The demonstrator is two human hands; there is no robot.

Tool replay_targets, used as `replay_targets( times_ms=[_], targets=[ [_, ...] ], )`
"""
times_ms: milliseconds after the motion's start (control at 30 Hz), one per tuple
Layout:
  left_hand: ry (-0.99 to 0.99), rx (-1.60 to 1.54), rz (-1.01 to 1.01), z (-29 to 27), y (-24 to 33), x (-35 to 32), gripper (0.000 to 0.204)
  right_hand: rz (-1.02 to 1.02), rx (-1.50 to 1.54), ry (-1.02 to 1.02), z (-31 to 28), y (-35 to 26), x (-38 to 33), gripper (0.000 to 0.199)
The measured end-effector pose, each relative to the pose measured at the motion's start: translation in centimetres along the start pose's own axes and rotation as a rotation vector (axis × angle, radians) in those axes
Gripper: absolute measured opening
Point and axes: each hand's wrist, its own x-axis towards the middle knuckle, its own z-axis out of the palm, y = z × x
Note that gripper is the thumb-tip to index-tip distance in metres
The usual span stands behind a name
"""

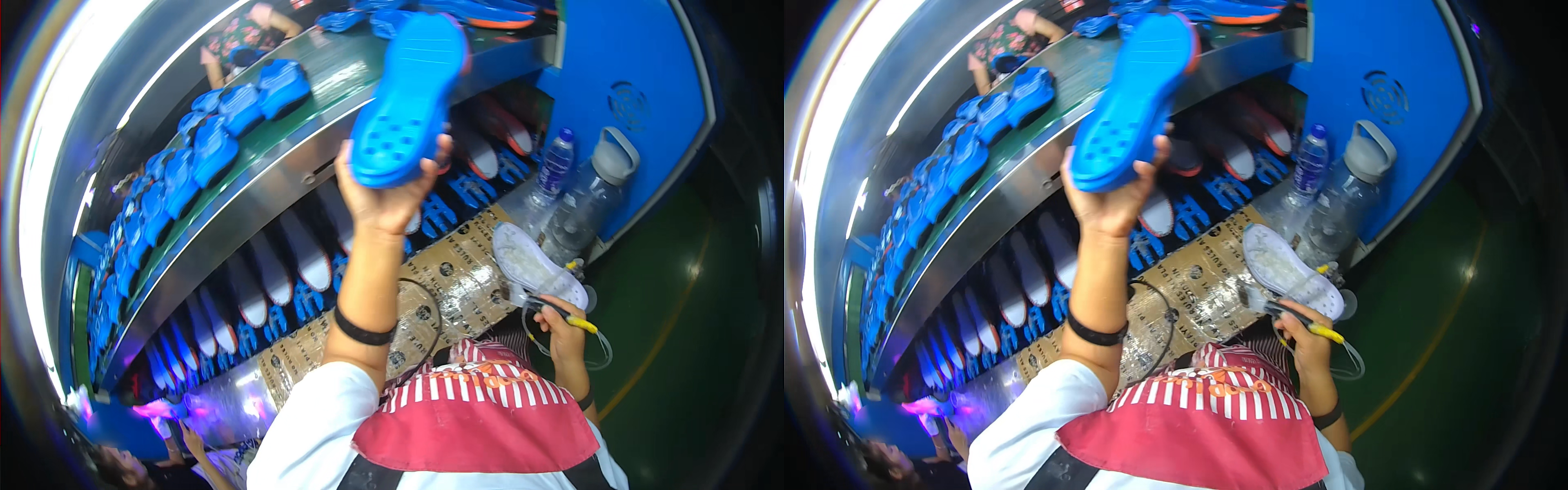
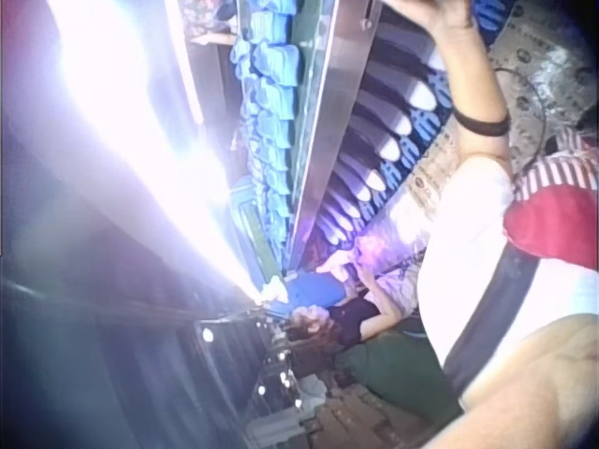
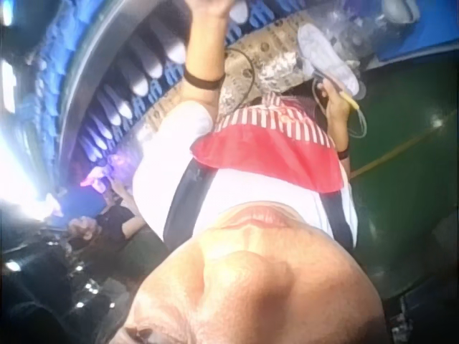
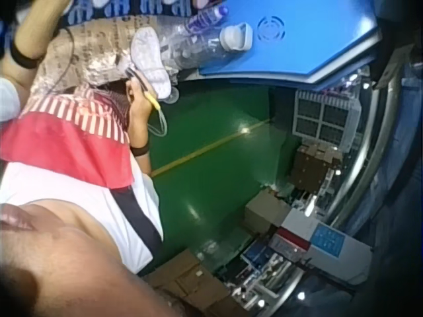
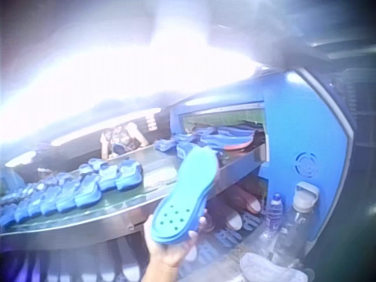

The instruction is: Manually applying adhesive to the surface of shoe soles using a specialized brush-tipped applicator.

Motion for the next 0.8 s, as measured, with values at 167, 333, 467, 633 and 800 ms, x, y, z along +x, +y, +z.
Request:
replay_targets(
  times_ms=[167, 333, 467, 633, 800],
  targets=[
    [-0.023, 0.271, 0.088, -0.6, -4.6, -1.2, 0.091, -0.055, 0.087, 0.101, -0.6, 0.1, -0.7, 0.026],
    [0.050, 0.342, -0.148, -3.5, -5.0, -4.4, 0.091, -0.082, 0.102, 0.074, -0.4, -1.2, -0.3, 0.024],
    [0.090, 0.303, -0.163, -5.9, -6.8, -7.5, 0.087, -0.196, 0.078, 0.051, 0.1, -3.6, 0.6, 0.024],
    [0.367, 0.259, -0.274, -7.7, -9.7, -10.3, 0.086, -0.420, -0.137, -0.175, 3.8, -8.9, 1.2, 0.020],
    [0.235, 0.209, -0.415, -8.0, -12.9, -12.5, 0.086, -0.860, -0.533, -0.146, 7.4, -11.7, 2.6, 0.022]
  ],
)
